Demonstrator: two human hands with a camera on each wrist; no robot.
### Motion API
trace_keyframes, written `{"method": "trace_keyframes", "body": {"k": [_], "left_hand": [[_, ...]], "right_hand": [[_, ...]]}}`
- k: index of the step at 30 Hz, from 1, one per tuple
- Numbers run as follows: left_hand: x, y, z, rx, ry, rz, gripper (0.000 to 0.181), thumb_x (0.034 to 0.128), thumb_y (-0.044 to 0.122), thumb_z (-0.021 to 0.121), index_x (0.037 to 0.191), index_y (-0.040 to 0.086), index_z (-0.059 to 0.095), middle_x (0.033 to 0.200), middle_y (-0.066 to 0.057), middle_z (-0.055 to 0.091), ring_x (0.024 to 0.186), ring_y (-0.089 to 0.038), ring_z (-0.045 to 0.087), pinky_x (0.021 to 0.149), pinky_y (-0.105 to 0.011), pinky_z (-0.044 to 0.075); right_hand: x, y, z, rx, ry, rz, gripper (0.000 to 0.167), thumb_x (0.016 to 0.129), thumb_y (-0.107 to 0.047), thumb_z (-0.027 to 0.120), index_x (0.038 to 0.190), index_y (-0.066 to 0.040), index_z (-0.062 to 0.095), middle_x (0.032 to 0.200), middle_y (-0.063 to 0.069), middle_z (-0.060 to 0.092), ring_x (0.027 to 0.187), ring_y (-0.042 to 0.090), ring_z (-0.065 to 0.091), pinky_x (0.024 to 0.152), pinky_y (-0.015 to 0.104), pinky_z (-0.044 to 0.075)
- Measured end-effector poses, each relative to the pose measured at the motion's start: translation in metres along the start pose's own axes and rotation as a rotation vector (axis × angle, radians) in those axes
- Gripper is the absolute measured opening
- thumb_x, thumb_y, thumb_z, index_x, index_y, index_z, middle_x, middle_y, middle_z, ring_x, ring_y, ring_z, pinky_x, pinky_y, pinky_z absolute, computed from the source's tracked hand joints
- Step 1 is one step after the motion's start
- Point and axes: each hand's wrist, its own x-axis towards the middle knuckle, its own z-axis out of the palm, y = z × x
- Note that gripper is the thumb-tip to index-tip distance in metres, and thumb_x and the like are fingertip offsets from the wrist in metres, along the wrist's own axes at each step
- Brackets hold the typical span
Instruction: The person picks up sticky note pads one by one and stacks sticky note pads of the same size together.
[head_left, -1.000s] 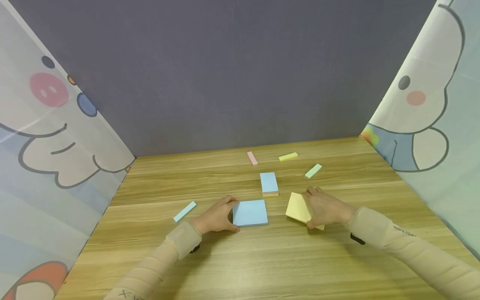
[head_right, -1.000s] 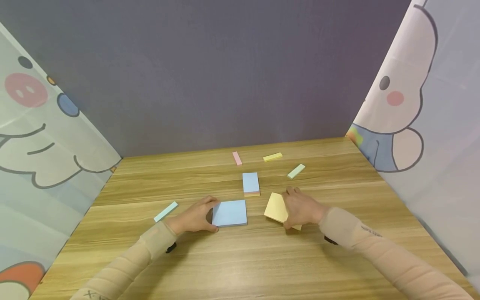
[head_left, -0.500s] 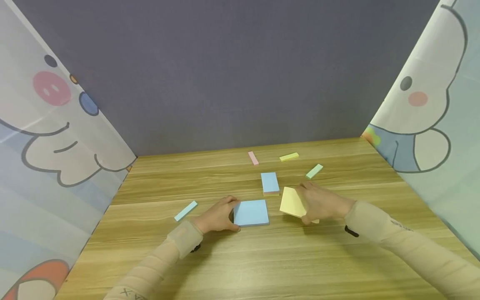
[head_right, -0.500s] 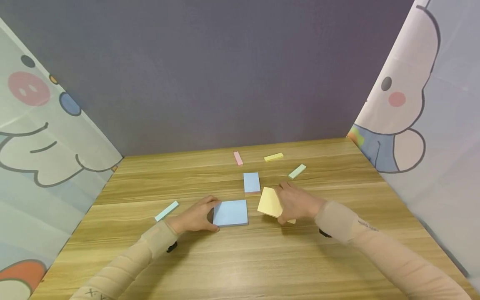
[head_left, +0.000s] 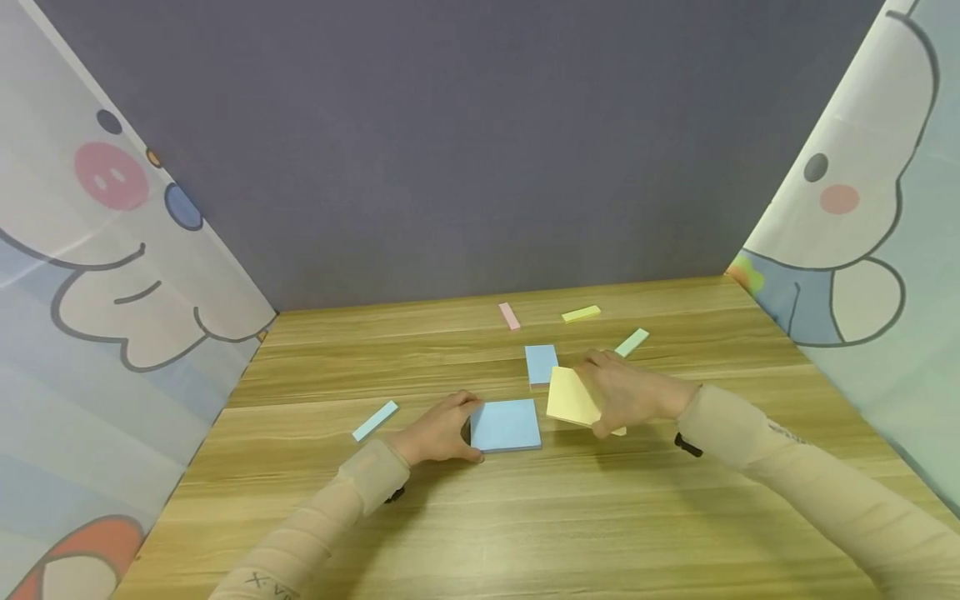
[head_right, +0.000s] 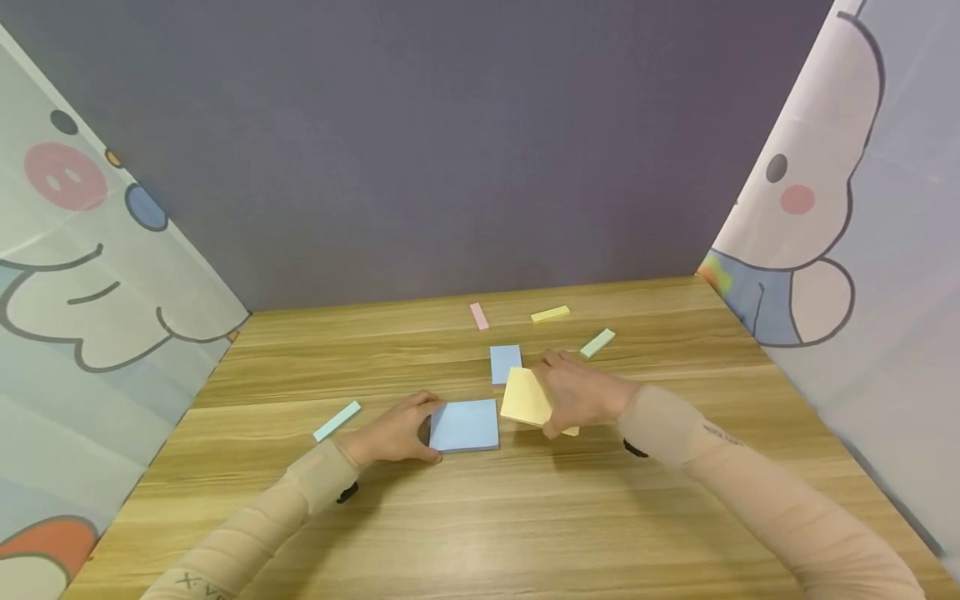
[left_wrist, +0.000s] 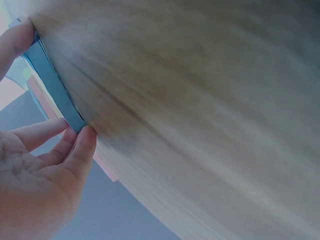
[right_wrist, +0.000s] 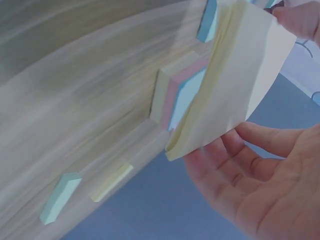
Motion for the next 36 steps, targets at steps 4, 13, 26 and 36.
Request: {"method": "trace_keyframes", "body": {"k": [4, 13, 26, 36], "left_hand": [[0.001, -0.001, 0.001, 0.005, 0.001, 0.005, 0.086, 0.0722, 0.038, 0.076, 0.137, -0.003, 0.037, 0.137, -0.012, 0.038, 0.124, -0.028, 0.041, 0.102, -0.038, 0.038], [-0.002, 0.0, 0.0, 0.009, 0.004, -0.015, 0.086, 0.0715, 0.038, 0.076, 0.137, -0.003, 0.037, 0.137, -0.011, 0.039, 0.123, -0.027, 0.041, 0.102, -0.037, 0.038], [0.002, 0.004, -0.001, 0.024, -0.005, -0.022, 0.087, 0.0709, 0.039, 0.077, 0.137, -0.001, 0.037, 0.137, -0.01, 0.039, 0.123, -0.026, 0.042, 0.102, -0.036, 0.038], [0.002, 0.003, 0.0, 0.033, 0.002, -0.028, 0.086, 0.07, 0.039, 0.077, 0.136, -0.001, 0.039, 0.136, -0.01, 0.041, 0.121, -0.024, 0.044, 0.101, -0.034, 0.039]], "right_hand": [[0.006, -0.004, -0.003, -0.001, -0.011, -0.034, 0.075, 0.053, -0.03, 0.075, 0.117, 0.001, 0.052, 0.109, 0.012, 0.051, 0.093, 0.022, 0.047, 0.08, 0.039, 0.043], [0.025, -0.021, -0.008, -0.048, -0.057, -0.083, 0.078, 0.054, -0.034, 0.074, 0.122, -0.002, 0.051, 0.103, 0.005, 0.051, 0.083, 0.015, 0.047, 0.063, 0.026, 0.044], [0.04, -0.035, -0.001, 0.015, -0.089, -0.12, 0.078, 0.054, -0.03, 0.075, 0.124, -0.003, 0.051, 0.104, 0.002, 0.049, 0.088, 0.017, 0.044, 0.07, 0.028, 0.044], [0.049, -0.046, 0.01, -0.005, -0.161, -0.124, 0.082, 0.058, -0.035, 0.075, 0.127, 0.001, 0.048, 0.122, 0.013, 0.047, 0.101, 0.022, 0.046, 0.083, 0.035, 0.045]]}}
